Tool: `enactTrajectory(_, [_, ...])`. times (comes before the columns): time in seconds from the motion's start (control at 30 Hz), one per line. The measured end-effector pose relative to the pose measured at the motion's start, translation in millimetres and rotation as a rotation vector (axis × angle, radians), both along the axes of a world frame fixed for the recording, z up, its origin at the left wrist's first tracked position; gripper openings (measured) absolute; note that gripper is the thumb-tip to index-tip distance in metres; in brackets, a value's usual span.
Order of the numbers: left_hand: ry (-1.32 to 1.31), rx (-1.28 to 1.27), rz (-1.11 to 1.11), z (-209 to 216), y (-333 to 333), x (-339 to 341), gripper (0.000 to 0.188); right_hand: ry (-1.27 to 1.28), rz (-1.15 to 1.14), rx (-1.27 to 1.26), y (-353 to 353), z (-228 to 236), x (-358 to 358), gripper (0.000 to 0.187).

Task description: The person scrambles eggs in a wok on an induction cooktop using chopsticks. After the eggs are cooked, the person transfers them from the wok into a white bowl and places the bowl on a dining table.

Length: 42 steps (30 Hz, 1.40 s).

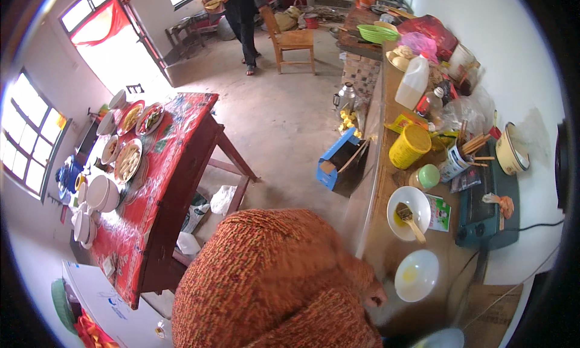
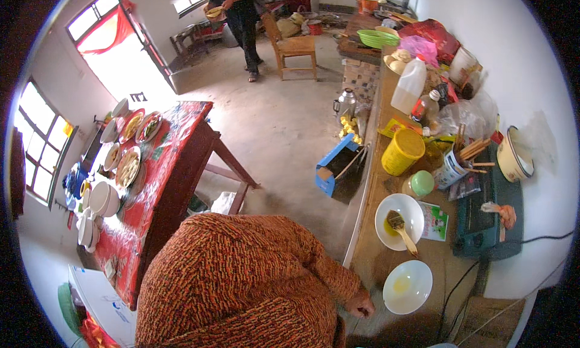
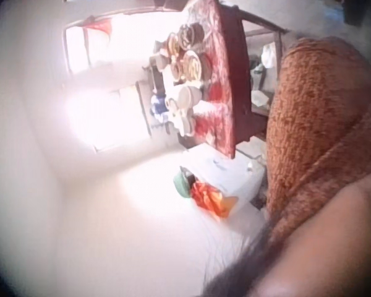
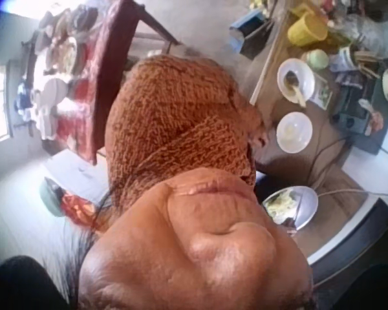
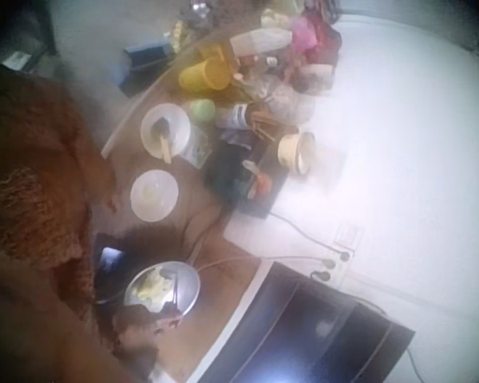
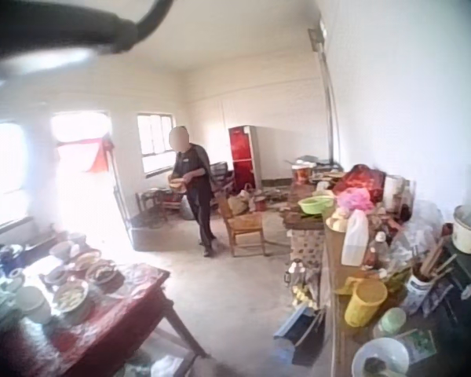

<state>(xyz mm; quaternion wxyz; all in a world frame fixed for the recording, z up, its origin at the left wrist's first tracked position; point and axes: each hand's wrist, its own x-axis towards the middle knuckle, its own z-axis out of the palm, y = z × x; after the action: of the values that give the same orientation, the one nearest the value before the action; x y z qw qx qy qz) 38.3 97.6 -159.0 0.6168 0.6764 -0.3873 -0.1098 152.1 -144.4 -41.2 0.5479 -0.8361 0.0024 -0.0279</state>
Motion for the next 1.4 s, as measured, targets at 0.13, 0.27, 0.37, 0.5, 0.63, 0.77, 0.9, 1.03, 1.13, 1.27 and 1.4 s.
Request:
enactTrajectory(0.13, [0.016,0.109,-0.026,13.5,7.8,0.6,0.015,0.012,0.043,0.0,20.0,-5.6,15.2,0.054])
enactTrajectory(0.27, [0.038,0.12,-0.024,14.4,0.3,-3.3,0.014,0.019,0.052,0.002,26.7,-9.2,21.0,0.054])
enactTrajectory(0.37, [0.052,0.075,-0.01,8.9,-2.1,-4.4,0.014,0.024,0.033,-0.003,18.3,-7.3,18.7,0.055])
enactTrajectory(0.5, [0.065,0.016,0.007,4.5,-1.0,-3.1,0.014,0.022,-0.044,-0.008,-6.4,-1.4,6.5,0.055])
enactTrajectory(0.63, [0.105,-0.052,0.025,-0.7,-4.7,-6.6,0.013,0.038,-0.18,-0.003,-62.6,2.5,-27.4,0.055])
enactTrajectory(0.77, [0.152,-0.141,0.056,-5.5,-1.1,-7.9,0.013,0.04,-0.391,0.023,-150.3,13.4,-100.1,0.056])
enactTrajectory(0.9, [0.141,-0.085,0.164,4.6,2.3,-11.2,0.014,0.028,-0.559,0.223,-228.7,61.0,-185.1,0.056])
enactTrajectory(1.03, [0.174,0.017,0.188,11.0,11.3,-8.2,0.013,-0.15,-0.584,0.201,-169.5,98.1,-197.4,0.042])
enactTrajectory(1.13, [0.284,0.032,0.165,32.0,11.8,-9.9,0.011,-0.125,-0.621,0.195,-111.6,120.1,-207.2,0.034])
enactTrajectory(1.27, [0.215,0.08,0.166,31.8,8.5,-8.2,0.01,-0.039,-0.484,0.119,-83.3,109.1,-213.5,0.031])
enactTrajectory(1.4, [0.18,0.093,0.144,28.8,11.1,-6.7,0.01,-0.093,-0.466,0.074,-84.9,88.4,-216.0,0.027])
